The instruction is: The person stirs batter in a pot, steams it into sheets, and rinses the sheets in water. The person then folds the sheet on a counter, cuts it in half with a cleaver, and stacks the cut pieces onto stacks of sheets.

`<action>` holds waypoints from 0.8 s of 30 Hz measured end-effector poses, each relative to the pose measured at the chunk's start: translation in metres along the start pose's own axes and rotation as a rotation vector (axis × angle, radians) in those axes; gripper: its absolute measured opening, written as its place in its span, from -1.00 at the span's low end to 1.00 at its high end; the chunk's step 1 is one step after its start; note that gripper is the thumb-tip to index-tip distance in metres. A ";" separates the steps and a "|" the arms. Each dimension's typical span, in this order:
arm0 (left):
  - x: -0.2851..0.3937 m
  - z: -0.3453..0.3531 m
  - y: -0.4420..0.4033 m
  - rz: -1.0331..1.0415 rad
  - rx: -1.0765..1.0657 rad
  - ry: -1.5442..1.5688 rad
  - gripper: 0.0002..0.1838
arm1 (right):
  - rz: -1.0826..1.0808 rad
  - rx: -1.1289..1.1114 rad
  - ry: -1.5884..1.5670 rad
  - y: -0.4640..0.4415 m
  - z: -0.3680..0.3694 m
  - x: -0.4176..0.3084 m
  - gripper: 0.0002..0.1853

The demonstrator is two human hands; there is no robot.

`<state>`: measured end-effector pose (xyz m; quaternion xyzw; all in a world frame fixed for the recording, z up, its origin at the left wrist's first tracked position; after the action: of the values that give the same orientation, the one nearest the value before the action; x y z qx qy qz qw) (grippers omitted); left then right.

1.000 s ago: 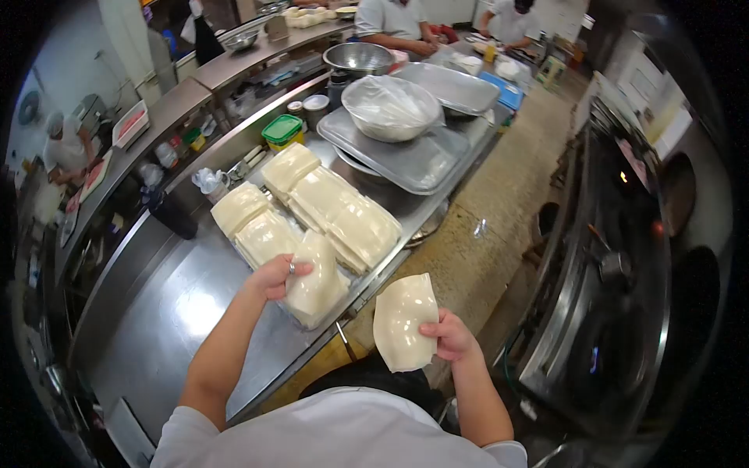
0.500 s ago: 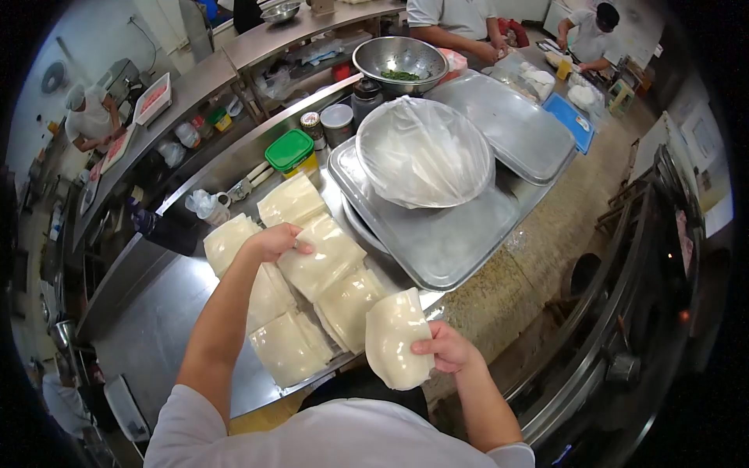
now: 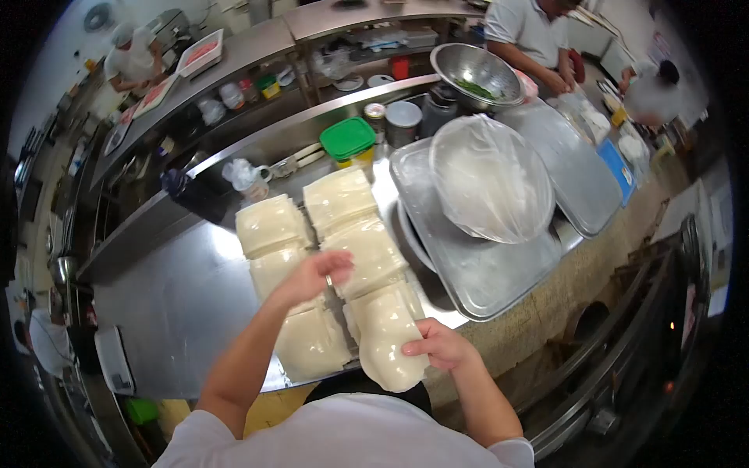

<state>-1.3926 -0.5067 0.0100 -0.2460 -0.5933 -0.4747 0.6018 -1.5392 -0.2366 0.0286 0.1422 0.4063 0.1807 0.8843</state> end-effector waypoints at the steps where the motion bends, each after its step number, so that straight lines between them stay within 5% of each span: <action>1: 0.001 0.011 0.021 -0.067 -0.137 0.143 -0.47 | 0.024 -0.042 0.037 -0.012 0.009 -0.004 -0.55; 5: -0.028 0.000 0.090 -0.301 -0.360 0.245 -0.46 | 0.212 -0.235 0.196 -0.074 0.033 -0.009 -0.52; 14: -0.057 -0.093 0.158 -0.137 0.412 0.418 -0.71 | 0.339 -0.389 0.643 -0.240 0.089 -0.045 -0.53; 18: -0.070 -0.132 0.149 -0.070 0.613 0.408 -0.72 | 0.297 0.047 0.987 -0.279 0.105 -0.073 -0.53; 24: -0.063 -0.153 0.143 -0.189 0.703 0.385 -0.71 | -0.078 0.466 0.706 -0.299 0.052 -0.019 -0.55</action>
<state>-1.1857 -0.5591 -0.0383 0.1237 -0.6158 -0.3336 0.7030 -1.4491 -0.5179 -0.0453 0.2522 0.7192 0.0882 0.6414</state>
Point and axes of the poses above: each hand's wrist, its own y-axis away from the middle knuckle, its own z-axis out of the palm, x = y × z, the point moved 4 cm from there along -y, towards the middle knuckle, and after that the axes turned 9 degrees about y, right-handed, at the moved point
